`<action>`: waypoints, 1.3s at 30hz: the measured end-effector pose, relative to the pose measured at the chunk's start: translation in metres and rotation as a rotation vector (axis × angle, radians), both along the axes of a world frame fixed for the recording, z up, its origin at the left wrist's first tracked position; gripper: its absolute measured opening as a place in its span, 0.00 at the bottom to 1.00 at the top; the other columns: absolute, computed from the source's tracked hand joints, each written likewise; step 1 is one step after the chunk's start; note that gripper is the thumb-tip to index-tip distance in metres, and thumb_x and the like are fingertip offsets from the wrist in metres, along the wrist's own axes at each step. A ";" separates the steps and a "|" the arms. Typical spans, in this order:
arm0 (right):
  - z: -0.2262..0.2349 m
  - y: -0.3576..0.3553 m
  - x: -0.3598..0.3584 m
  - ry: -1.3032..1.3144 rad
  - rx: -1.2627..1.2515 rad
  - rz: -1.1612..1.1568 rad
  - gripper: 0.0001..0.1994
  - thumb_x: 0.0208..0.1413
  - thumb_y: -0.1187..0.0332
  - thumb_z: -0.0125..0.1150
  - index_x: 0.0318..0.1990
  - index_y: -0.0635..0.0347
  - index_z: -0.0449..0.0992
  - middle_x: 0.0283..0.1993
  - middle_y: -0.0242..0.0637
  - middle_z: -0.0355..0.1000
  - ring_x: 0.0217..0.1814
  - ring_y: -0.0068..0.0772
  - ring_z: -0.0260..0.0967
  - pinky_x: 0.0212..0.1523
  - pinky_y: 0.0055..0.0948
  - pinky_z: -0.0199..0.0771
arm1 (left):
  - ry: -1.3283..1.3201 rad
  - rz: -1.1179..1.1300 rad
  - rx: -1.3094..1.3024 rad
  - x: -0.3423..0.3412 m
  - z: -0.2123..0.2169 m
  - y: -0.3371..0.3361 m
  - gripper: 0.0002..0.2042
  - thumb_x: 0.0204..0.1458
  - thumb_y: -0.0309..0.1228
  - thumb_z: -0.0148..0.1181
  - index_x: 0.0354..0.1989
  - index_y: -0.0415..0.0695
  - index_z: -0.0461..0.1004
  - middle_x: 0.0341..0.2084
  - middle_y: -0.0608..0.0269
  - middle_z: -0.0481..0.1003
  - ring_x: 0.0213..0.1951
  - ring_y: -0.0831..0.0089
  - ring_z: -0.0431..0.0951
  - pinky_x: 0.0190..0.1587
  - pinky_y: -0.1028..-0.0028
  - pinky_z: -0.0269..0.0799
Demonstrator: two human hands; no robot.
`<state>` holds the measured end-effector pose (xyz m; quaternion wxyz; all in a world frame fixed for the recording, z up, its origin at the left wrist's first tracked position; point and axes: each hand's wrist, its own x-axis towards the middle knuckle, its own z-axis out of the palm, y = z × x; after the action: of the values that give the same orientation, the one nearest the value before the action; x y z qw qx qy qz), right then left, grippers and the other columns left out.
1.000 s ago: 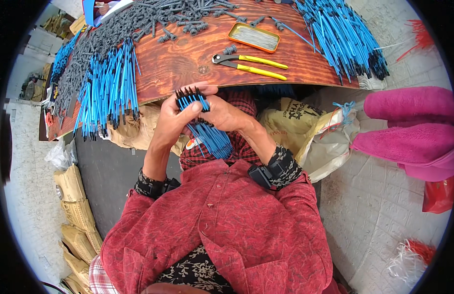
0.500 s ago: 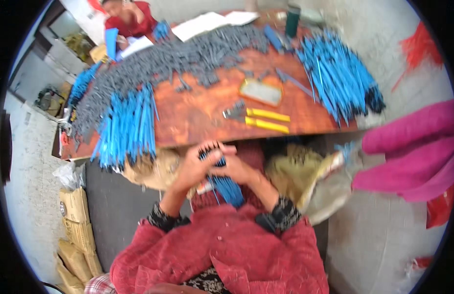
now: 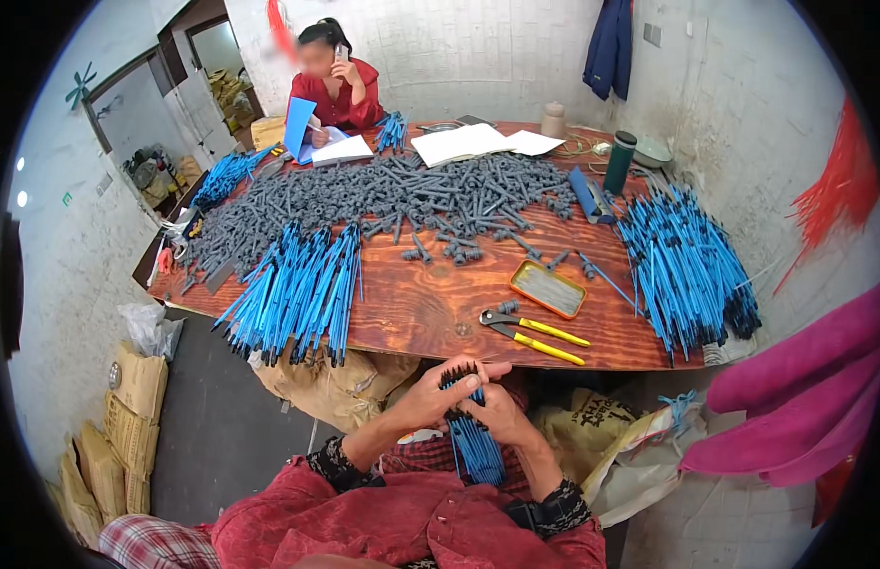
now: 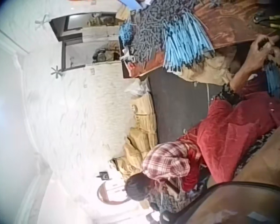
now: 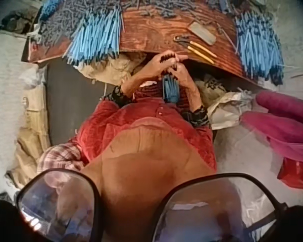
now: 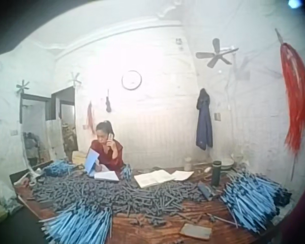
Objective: Assembling blue cable bundles into black plastic mounting brackets on a production floor.
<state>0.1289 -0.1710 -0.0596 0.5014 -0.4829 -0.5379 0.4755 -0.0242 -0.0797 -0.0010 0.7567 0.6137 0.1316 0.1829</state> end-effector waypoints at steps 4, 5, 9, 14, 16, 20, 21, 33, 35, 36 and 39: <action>-0.030 -0.004 0.003 0.136 -0.095 0.008 0.15 0.65 0.64 0.57 0.52 0.66 0.73 0.43 0.37 0.76 0.45 0.27 0.73 0.45 0.30 0.74 | 0.076 0.064 0.036 0.007 -0.015 -0.005 0.13 0.66 0.40 0.53 0.45 0.43 0.71 0.60 0.55 0.73 0.41 0.79 0.71 0.35 0.78 0.66; -0.027 -0.005 0.000 0.128 -0.029 -0.072 0.15 0.64 0.66 0.59 0.53 0.67 0.73 0.43 0.37 0.77 0.48 0.30 0.73 0.49 0.32 0.73 | 0.096 0.080 0.052 0.009 -0.018 -0.006 0.13 0.65 0.41 0.53 0.44 0.43 0.72 0.57 0.61 0.76 0.23 0.89 0.70 0.15 0.85 0.60; -0.021 -0.003 0.011 -0.204 -0.158 -0.121 0.22 0.64 0.55 0.58 0.57 0.63 0.72 0.49 0.47 0.77 0.54 0.40 0.75 0.53 0.37 0.72 | 0.155 0.143 0.049 0.016 -0.003 -0.010 0.13 0.64 0.40 0.55 0.44 0.42 0.74 0.50 0.63 0.80 0.20 0.88 0.71 0.13 0.84 0.60; -0.025 0.007 0.007 -0.176 0.034 -0.145 0.23 0.64 0.58 0.60 0.58 0.67 0.71 0.52 0.47 0.75 0.57 0.38 0.72 0.56 0.37 0.70 | 0.128 0.195 0.059 0.019 -0.021 -0.003 0.14 0.65 0.38 0.53 0.47 0.39 0.75 0.48 0.60 0.81 0.32 0.81 0.77 0.26 0.81 0.66; -0.009 0.001 0.001 -0.005 0.009 -0.063 0.22 0.64 0.61 0.60 0.58 0.68 0.70 0.50 0.44 0.75 0.56 0.33 0.71 0.56 0.35 0.70 | 0.098 0.192 0.068 0.014 -0.017 -0.011 0.14 0.66 0.35 0.52 0.48 0.36 0.75 0.49 0.51 0.80 0.50 0.69 0.78 0.56 0.69 0.73; -0.013 -0.006 0.002 0.082 0.032 -0.018 0.19 0.64 0.64 0.60 0.58 0.67 0.72 0.50 0.37 0.75 0.54 0.28 0.70 0.56 0.32 0.70 | 0.046 0.211 0.125 0.017 -0.017 -0.015 0.13 0.65 0.34 0.54 0.47 0.35 0.76 0.47 0.51 0.80 0.49 0.70 0.78 0.56 0.69 0.72; -0.015 -0.008 0.004 0.126 -0.020 0.001 0.19 0.65 0.63 0.60 0.58 0.66 0.73 0.50 0.36 0.75 0.54 0.26 0.70 0.56 0.32 0.69 | 0.046 0.211 0.127 0.017 -0.015 -0.016 0.13 0.65 0.34 0.54 0.47 0.35 0.76 0.47 0.51 0.80 0.49 0.70 0.78 0.56 0.69 0.72; -0.016 -0.010 0.014 0.147 -0.137 0.097 0.17 0.66 0.60 0.59 0.54 0.65 0.76 0.49 0.33 0.75 0.51 0.25 0.70 0.54 0.31 0.70 | 0.109 0.221 -0.071 0.017 -0.020 -0.016 0.17 0.63 0.36 0.60 0.51 0.33 0.76 0.45 0.48 0.81 0.45 0.71 0.80 0.49 0.73 0.77; -0.016 -0.009 0.011 0.076 -0.049 0.037 0.17 0.65 0.61 0.60 0.53 0.65 0.76 0.48 0.34 0.76 0.49 0.26 0.71 0.53 0.31 0.71 | 0.048 0.191 -0.122 0.018 -0.023 -0.013 0.18 0.62 0.36 0.60 0.51 0.32 0.75 0.45 0.47 0.80 0.46 0.69 0.80 0.50 0.72 0.77; -0.016 -0.010 0.007 0.004 0.038 -0.018 0.17 0.64 0.61 0.61 0.51 0.65 0.77 0.46 0.36 0.76 0.47 0.27 0.72 0.51 0.32 0.72 | 0.052 0.190 -0.125 0.018 -0.024 -0.012 0.18 0.62 0.36 0.60 0.51 0.32 0.75 0.45 0.47 0.80 0.46 0.69 0.80 0.50 0.72 0.77; -0.005 -0.015 0.001 -0.113 0.024 -0.158 0.15 0.62 0.62 0.62 0.49 0.65 0.78 0.42 0.42 0.79 0.43 0.34 0.76 0.46 0.34 0.74 | 0.022 0.234 -0.131 0.018 -0.028 -0.009 0.17 0.62 0.35 0.61 0.51 0.33 0.76 0.44 0.49 0.81 0.45 0.69 0.81 0.48 0.72 0.78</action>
<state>0.1301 -0.1856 -0.0641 0.5122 -0.5439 -0.5310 0.3999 -0.0059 -0.0883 -0.0289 0.7671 0.5455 0.2222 0.2543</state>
